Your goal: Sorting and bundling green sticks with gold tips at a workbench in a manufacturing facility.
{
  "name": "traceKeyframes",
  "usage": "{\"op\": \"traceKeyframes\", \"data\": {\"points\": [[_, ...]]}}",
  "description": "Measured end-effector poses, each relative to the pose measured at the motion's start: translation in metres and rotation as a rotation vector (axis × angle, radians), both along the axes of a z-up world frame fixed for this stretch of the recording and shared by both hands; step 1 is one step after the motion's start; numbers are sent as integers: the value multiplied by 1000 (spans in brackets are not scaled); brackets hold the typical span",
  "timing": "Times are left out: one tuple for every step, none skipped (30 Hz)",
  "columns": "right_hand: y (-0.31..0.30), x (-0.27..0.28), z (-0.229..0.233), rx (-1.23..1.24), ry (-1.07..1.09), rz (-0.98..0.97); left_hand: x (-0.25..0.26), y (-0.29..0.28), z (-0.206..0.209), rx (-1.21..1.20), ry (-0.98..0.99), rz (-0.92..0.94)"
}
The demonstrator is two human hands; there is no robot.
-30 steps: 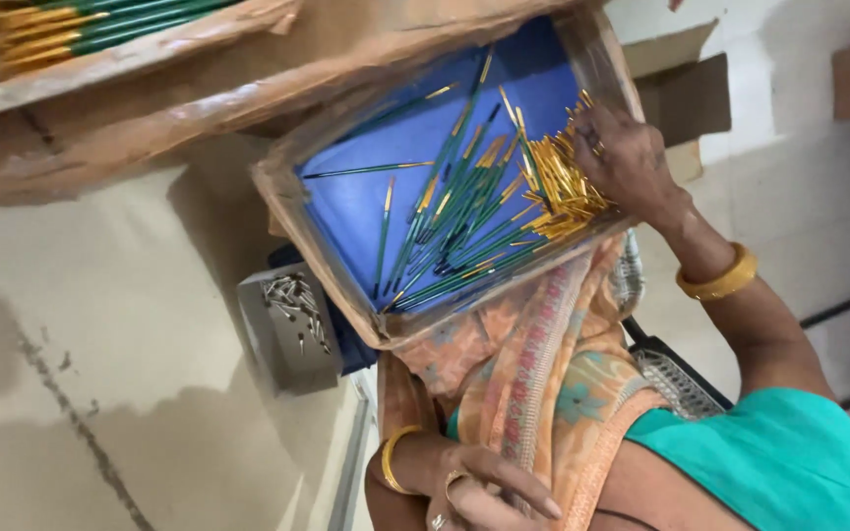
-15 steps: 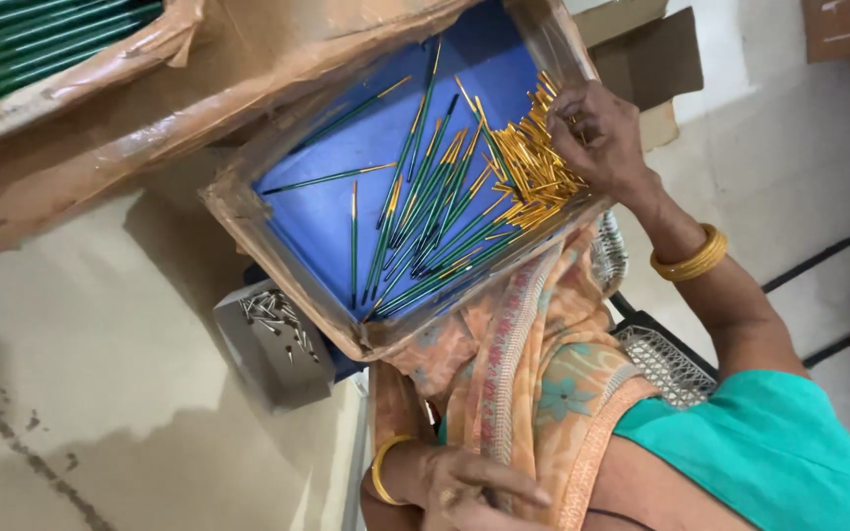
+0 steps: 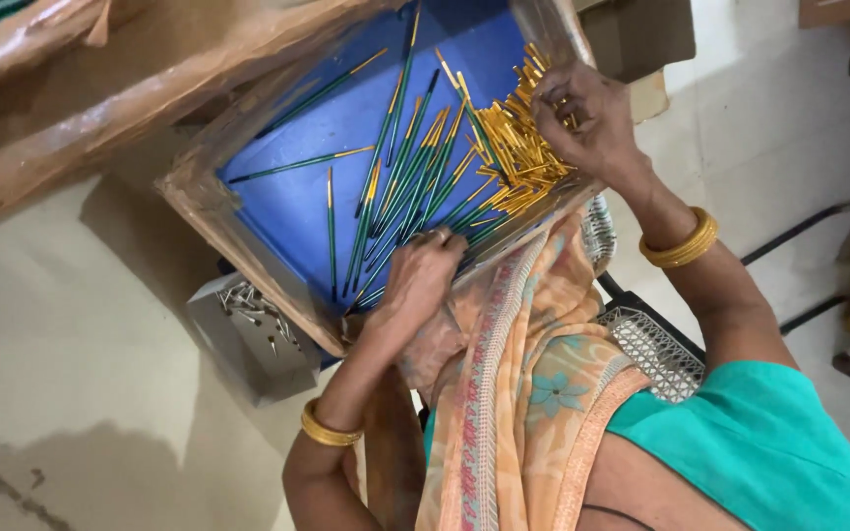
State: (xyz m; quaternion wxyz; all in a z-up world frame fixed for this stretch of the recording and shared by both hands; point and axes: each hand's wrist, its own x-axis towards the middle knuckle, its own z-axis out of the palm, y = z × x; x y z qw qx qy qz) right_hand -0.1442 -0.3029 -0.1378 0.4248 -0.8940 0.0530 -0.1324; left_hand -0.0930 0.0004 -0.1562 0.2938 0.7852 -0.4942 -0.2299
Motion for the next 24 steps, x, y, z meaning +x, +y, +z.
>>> {"op": "traceKeyframes", "data": {"points": [[2,1,4,21,16,-5,2,-8,-2,34,-44,-58],[1,1,4,17,15,-14,3,-12,-7,30,-44,-66],[1,1,4,8,5,2,3,-15,-12,77,-63,-101],[0,2,3,-2,-6,19,4,-17,-18,123,-82,-136],[-1,2,1,-2,-4,16,7,-16,-18,123,-80,-139],[-3,2,-1,-26,1,21,10,-15,-18,139,-94,-161],[-2,1,-5,-44,9,31,11,-12,-19,160,-102,-179],[-3,0,-8,-39,14,33,16,-7,-8,164,-97,-178],[-4,0,-11,-45,-5,33,23,-3,2,147,-61,-168],[-5,0,-13,-52,-24,32,29,1,14,130,-26,-157],[-4,1,-10,-47,-24,37,31,6,15,134,-25,-153],[-3,2,-7,-48,-19,34,33,12,17,133,-12,-137],[-2,1,-4,-48,-12,33,33,19,19,131,4,-120],[-1,0,-5,-44,-10,39,31,21,16,136,8,-115],[-1,1,-6,-51,14,19,29,24,13,152,-21,-114],[-1,1,-6,-59,38,-1,27,27,11,168,-49,-113],[-1,1,-7,-55,37,3,26,30,10,171,-49,-109],[-1,0,-7,-76,26,13,26,32,9,172,-77,-114],[-2,-1,-7,-100,15,19,26,33,7,169,-104,-123],[-3,-1,-10,-100,15,20,25,34,5,169,-105,-122],[-4,-2,-13,-86,17,20,25,36,3,191,-138,-134],[-5,-3,-16,-73,20,21,23,37,2,213,-172,-146],[-2,0,-10,-75,15,19,23,39,1,211,-177,-147],[1,2,-4,-98,7,14,22,40,0,229,-216,-155]]}}
